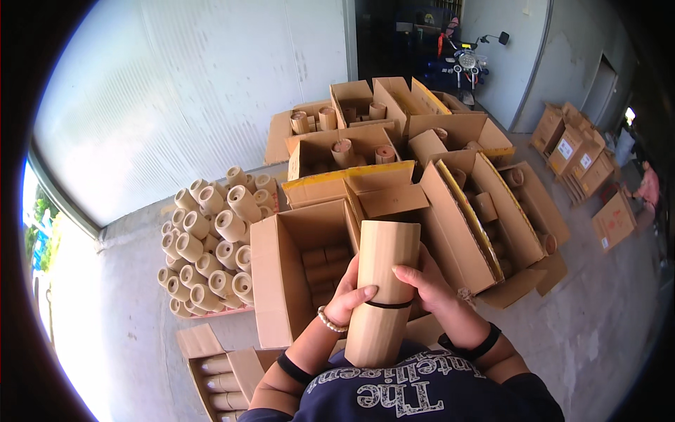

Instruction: Packing wood-based products into cardboard boxes within a manufacturing environment.

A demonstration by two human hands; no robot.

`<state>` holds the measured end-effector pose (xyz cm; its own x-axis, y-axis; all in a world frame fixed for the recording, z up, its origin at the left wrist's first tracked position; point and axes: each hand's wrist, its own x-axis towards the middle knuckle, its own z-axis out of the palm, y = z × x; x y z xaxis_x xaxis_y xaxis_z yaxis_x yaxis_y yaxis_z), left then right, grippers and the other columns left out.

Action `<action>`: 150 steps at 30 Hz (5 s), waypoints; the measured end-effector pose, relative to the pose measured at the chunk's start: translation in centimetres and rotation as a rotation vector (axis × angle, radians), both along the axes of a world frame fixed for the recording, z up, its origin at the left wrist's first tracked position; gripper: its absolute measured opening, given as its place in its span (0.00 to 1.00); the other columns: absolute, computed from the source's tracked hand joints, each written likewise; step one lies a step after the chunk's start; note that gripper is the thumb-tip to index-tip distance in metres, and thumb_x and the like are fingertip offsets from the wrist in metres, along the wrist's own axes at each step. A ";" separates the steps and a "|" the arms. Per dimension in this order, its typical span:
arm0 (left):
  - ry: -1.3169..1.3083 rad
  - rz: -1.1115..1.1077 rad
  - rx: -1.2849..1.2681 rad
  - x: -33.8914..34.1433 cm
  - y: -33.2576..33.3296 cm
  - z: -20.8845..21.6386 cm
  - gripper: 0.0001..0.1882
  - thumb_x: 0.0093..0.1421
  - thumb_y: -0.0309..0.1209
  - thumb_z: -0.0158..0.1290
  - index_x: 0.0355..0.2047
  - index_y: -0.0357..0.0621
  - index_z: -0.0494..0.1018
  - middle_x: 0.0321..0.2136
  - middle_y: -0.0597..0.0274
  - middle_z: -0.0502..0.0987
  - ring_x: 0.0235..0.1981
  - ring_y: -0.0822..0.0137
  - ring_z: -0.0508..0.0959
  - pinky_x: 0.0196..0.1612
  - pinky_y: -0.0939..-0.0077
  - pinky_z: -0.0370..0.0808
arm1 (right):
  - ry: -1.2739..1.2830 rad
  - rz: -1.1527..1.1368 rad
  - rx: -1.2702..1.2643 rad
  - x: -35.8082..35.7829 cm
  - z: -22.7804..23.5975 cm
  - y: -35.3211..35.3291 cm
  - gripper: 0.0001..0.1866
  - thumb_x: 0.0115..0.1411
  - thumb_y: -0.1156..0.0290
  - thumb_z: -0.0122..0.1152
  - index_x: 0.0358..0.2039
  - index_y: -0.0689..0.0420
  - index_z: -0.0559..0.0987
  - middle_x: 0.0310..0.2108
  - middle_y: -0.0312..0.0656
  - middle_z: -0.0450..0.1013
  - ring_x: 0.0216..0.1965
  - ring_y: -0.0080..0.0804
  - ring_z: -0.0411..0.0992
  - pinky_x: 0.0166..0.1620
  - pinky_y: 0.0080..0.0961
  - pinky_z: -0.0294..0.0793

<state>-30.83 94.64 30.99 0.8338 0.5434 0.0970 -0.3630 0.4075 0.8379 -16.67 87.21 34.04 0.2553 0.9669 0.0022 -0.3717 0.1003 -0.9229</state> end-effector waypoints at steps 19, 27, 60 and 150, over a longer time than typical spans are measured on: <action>-0.030 -0.302 0.023 -3.2 -1.0 0.2 0.61 0.24 0.37 0.70 0.56 0.41 0.43 0.53 0.59 0.55 0.55 0.66 0.55 0.56 0.69 0.52 | -0.136 0.226 0.406 -1.5 0.7 -3.3 0.52 0.33 0.70 0.71 0.55 0.62 0.47 0.52 0.45 0.52 0.54 0.32 0.52 0.54 0.30 0.52; -0.021 -0.379 0.035 -3.3 -0.3 0.7 0.59 0.25 0.38 0.69 0.55 0.38 0.46 0.52 0.57 0.58 0.53 0.64 0.59 0.55 0.68 0.55 | 0.003 0.087 0.302 -2.4 3.5 -2.3 0.49 0.38 0.68 0.69 0.55 0.59 0.47 0.52 0.43 0.53 0.53 0.32 0.53 0.54 0.31 0.54; -0.099 -0.389 -0.086 -3.0 1.3 -3.2 0.54 0.26 0.34 0.67 0.54 0.37 0.49 0.50 0.54 0.60 0.51 0.62 0.61 0.53 0.65 0.58 | -0.937 -0.290 -0.605 12.7 -15.1 -11.8 0.31 0.45 0.60 0.60 0.48 0.59 0.64 0.43 0.52 0.64 0.45 0.43 0.65 0.44 0.33 0.66; -0.108 -0.415 0.184 -2.3 -0.3 1.9 0.54 0.28 0.34 0.66 0.55 0.41 0.46 0.51 0.60 0.60 0.52 0.67 0.61 0.54 0.70 0.56 | -1.422 0.262 0.280 3.4 17.4 -2.6 0.08 0.48 0.73 0.58 0.30 0.59 0.75 0.26 0.39 0.67 0.26 0.30 0.69 0.30 0.21 0.68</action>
